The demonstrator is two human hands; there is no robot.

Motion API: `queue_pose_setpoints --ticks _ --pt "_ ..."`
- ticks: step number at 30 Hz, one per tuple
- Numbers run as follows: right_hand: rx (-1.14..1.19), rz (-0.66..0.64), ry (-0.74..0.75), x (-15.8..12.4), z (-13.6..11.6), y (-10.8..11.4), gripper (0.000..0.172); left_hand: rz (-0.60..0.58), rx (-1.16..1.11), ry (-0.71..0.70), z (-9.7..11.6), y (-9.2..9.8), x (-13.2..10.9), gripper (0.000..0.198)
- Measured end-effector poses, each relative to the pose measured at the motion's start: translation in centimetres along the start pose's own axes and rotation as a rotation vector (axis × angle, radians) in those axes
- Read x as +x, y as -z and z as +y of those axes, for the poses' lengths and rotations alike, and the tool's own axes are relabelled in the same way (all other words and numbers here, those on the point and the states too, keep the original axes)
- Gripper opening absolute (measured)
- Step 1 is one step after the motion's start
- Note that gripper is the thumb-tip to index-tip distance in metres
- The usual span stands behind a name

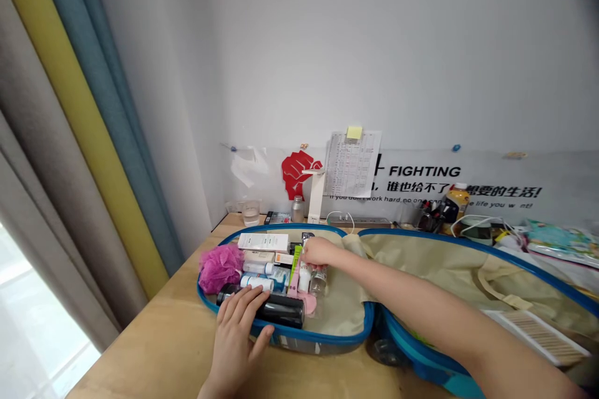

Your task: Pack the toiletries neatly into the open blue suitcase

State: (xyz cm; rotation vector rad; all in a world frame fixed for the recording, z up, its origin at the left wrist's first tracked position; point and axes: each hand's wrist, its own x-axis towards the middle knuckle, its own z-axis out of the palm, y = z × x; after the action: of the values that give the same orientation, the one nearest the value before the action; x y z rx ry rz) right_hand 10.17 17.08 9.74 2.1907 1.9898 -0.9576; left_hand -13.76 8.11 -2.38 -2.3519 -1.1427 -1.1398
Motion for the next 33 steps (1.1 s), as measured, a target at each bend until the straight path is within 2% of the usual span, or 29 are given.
queue_pose_setpoints --ticks 4,7,9,11,13,16,18,21,26,33 --pt "-0.030 0.113 0.016 -2.9 4.2 4.1 0.032 -0.007 0.003 -0.001 -0.1 -0.1 -0.1 0.040" --pt "-0.033 0.146 0.031 -6.1 9.1 6.8 0.033 -0.002 0.001 -0.012 -0.2 -0.2 -0.2 0.040" --pt "-0.032 0.122 0.044 -8.4 12.5 7.3 0.028 0.007 -0.002 -0.013 -0.3 -0.3 -0.2 0.040" --pt "-0.049 0.079 0.048 -10.3 15.4 6.6 0.017 0.025 -0.006 -0.015 -0.3 -0.3 -0.2 0.040" --pt "-0.091 0.044 0.044 -11.7 17.6 5.0 0.010 0.046 -0.010 -0.023 -0.3 -0.2 -0.1 0.039" --pt "-0.204 0.040 0.020 -12.6 19.4 2.1 0.022 0.057 -0.006 -0.032 -0.3 -0.1 -0.1 0.039" --pt "-0.294 0.067 -0.010 -12.6 20.0 0.6 0.024 0.052 -0.002 -0.025 -0.3 -0.1 -0.1 0.038" --pt "-0.395 0.113 -0.035 -12.3 20.5 -0.7 0.012 0.046 0.000 -0.011 -0.2 -0.1 -0.1 0.038" --pt "-0.462 0.113 -0.028 -11.6 21.1 -1.6 0.028 0.032 0.005 0.009 -0.1 -0.1 -0.2 0.039" --pt "-0.448 0.165 0.018 -10.8 21.8 -2.5 0.019 0.039 0.002 -0.006 -0.2 -0.1 -0.1 0.039"
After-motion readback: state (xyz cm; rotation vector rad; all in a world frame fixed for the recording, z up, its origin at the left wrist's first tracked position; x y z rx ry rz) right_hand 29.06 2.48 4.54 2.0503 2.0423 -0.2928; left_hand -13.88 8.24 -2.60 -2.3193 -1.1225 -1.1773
